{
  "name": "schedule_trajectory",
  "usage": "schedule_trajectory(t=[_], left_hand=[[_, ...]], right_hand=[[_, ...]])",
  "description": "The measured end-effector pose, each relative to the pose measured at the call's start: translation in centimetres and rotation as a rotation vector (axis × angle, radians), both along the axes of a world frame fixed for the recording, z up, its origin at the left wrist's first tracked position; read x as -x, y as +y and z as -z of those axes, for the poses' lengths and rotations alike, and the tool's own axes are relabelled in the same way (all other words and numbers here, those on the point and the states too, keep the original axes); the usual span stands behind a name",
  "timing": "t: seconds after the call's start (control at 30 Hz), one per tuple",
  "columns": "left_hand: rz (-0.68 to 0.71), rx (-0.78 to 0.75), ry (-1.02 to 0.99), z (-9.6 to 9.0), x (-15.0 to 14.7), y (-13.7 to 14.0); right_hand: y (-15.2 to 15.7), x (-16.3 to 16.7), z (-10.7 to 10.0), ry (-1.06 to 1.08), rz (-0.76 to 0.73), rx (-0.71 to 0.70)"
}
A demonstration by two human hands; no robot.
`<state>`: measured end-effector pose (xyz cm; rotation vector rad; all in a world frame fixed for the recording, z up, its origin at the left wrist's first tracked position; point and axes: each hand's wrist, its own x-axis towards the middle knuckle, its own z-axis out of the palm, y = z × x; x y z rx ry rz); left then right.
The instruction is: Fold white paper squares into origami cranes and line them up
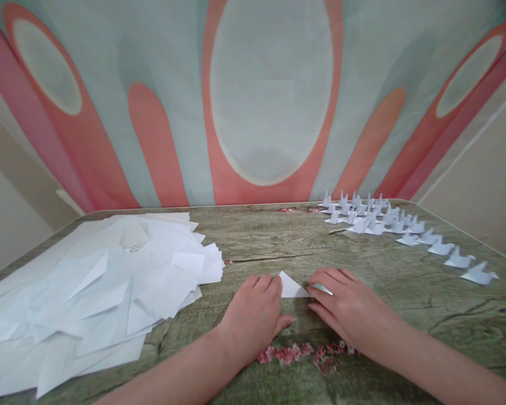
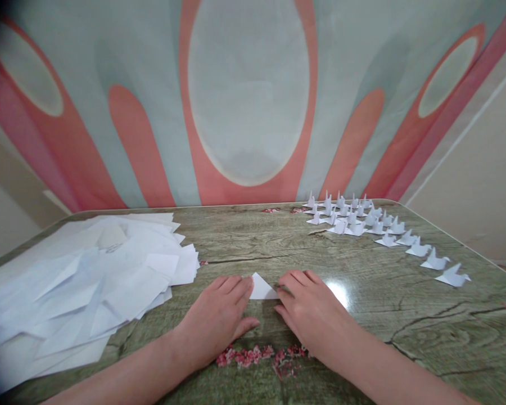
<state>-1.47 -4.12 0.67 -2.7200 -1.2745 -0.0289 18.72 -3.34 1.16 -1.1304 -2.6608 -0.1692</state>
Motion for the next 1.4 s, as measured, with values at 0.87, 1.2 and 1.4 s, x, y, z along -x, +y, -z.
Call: schedule_trajectory(t=[0.87, 1.2, 1.4], left_hand=[[-0.039, 0.068, -0.001, -1.3, 1.1, -1.0], [-0.115, 0.042, 0.086, -2.5, 1.3, -1.3], [-0.122, 0.028, 0.104, -2.6, 1.3, -1.6]], right_hand=[[0.9, 0.0, 3.3, 0.142, -0.184, 0.048], [1.0, 0.0, 3.2, 0.156, -0.194, 0.032], [1.1, -0.3, 2.4, 0.069, -0.167, -0.042]])
